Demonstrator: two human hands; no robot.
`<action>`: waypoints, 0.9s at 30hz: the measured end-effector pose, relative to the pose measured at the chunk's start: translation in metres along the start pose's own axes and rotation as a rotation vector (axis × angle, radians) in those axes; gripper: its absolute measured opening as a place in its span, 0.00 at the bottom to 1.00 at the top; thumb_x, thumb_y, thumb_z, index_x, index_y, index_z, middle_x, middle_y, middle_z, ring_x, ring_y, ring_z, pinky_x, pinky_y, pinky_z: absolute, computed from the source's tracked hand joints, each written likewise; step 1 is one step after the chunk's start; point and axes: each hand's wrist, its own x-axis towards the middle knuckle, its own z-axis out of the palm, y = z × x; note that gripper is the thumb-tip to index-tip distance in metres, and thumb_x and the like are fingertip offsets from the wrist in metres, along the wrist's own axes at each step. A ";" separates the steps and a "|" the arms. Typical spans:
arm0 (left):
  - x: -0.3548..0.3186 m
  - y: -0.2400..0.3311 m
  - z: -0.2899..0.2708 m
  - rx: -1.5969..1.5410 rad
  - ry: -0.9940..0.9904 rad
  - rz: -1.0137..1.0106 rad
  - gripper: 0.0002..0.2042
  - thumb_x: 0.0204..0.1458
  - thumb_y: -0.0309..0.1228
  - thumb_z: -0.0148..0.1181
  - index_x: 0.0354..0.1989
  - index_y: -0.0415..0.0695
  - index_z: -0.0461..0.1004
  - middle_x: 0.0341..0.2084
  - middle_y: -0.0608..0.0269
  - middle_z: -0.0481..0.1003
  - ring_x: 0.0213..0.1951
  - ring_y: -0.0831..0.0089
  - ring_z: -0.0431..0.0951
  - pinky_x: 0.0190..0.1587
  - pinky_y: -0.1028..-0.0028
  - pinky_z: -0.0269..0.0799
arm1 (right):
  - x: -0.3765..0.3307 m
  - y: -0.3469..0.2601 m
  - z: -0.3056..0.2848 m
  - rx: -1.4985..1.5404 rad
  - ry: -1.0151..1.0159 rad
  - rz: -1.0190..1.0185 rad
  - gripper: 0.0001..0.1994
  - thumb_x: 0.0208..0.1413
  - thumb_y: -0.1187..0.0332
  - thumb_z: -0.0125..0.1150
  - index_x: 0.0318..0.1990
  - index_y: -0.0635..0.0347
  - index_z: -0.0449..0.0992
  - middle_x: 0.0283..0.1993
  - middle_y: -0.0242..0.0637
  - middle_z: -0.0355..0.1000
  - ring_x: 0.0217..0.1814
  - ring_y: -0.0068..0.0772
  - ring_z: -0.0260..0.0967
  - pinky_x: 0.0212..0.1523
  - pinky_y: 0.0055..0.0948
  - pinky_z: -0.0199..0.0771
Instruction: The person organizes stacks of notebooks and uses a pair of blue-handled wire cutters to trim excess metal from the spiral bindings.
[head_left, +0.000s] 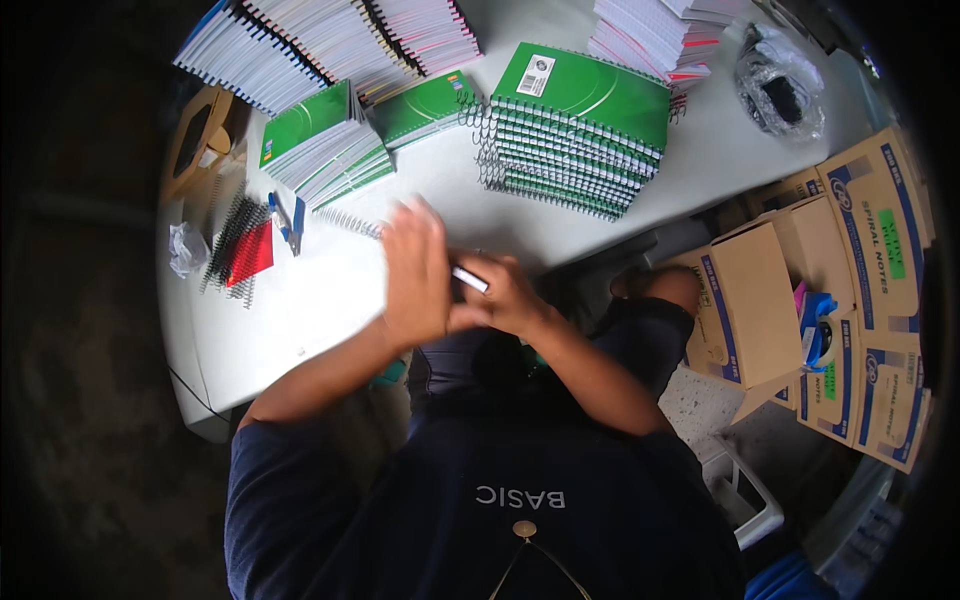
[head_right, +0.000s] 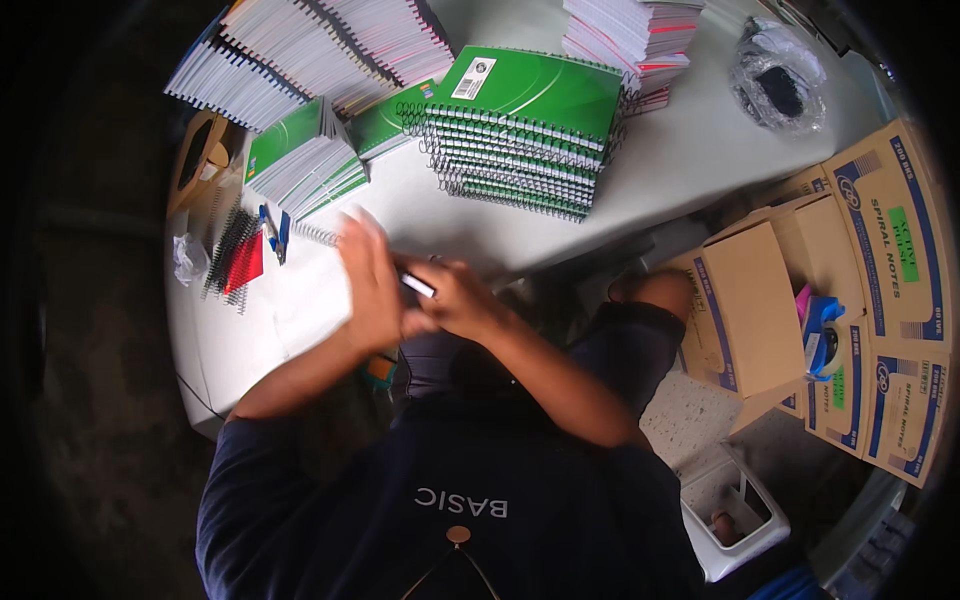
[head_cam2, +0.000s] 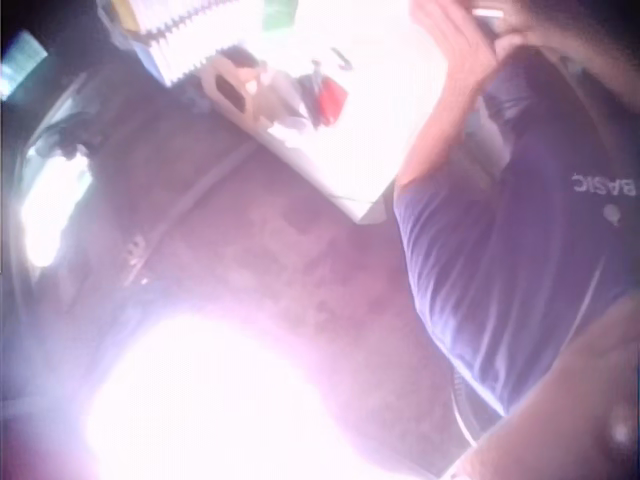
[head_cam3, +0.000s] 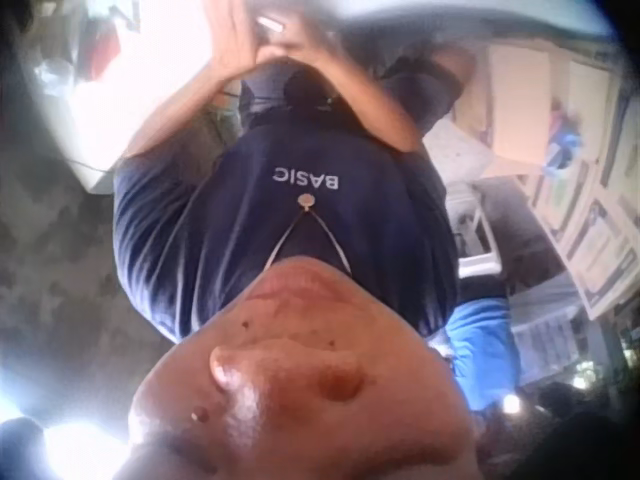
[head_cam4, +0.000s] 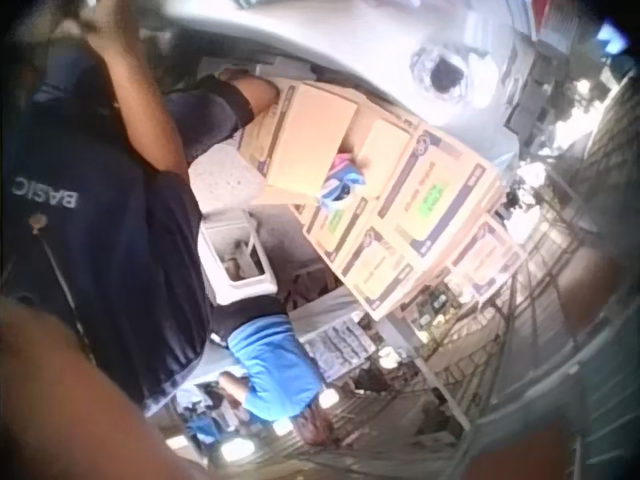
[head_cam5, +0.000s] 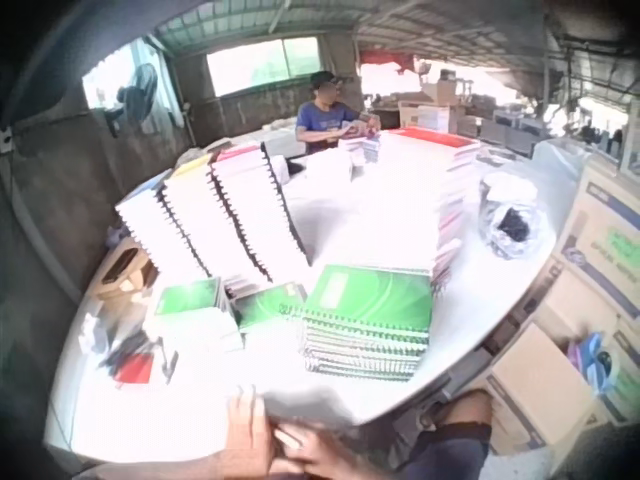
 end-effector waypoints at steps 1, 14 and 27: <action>-0.033 0.014 0.012 -0.137 -0.093 0.100 0.52 0.46 0.69 0.37 0.62 0.28 0.42 0.57 0.17 0.41 0.60 0.23 0.36 0.59 0.38 0.32 | 0.003 0.002 -0.004 -0.061 0.037 0.022 0.23 0.44 0.76 0.57 0.52 0.58 0.69 0.45 0.45 0.73 0.43 0.48 0.72 0.43 0.38 0.73; 0.025 0.032 -0.026 0.040 -0.073 0.013 0.34 0.49 0.53 0.53 0.56 0.38 0.63 0.54 0.47 0.61 0.57 0.47 0.59 0.59 0.49 0.43 | 0.006 0.013 -0.016 0.166 0.086 0.139 0.16 0.48 0.73 0.59 0.47 0.60 0.73 0.36 0.47 0.75 0.35 0.36 0.76 0.34 0.29 0.73; 0.108 0.012 -0.055 -0.168 -0.490 0.092 0.10 0.51 0.36 0.56 0.37 0.46 0.75 0.36 0.62 0.70 0.43 0.64 0.66 0.45 0.68 0.55 | 0.008 0.020 -0.019 0.032 0.038 0.233 0.14 0.51 0.61 0.60 0.40 0.60 0.76 0.25 0.55 0.70 0.29 0.55 0.69 0.32 0.40 0.67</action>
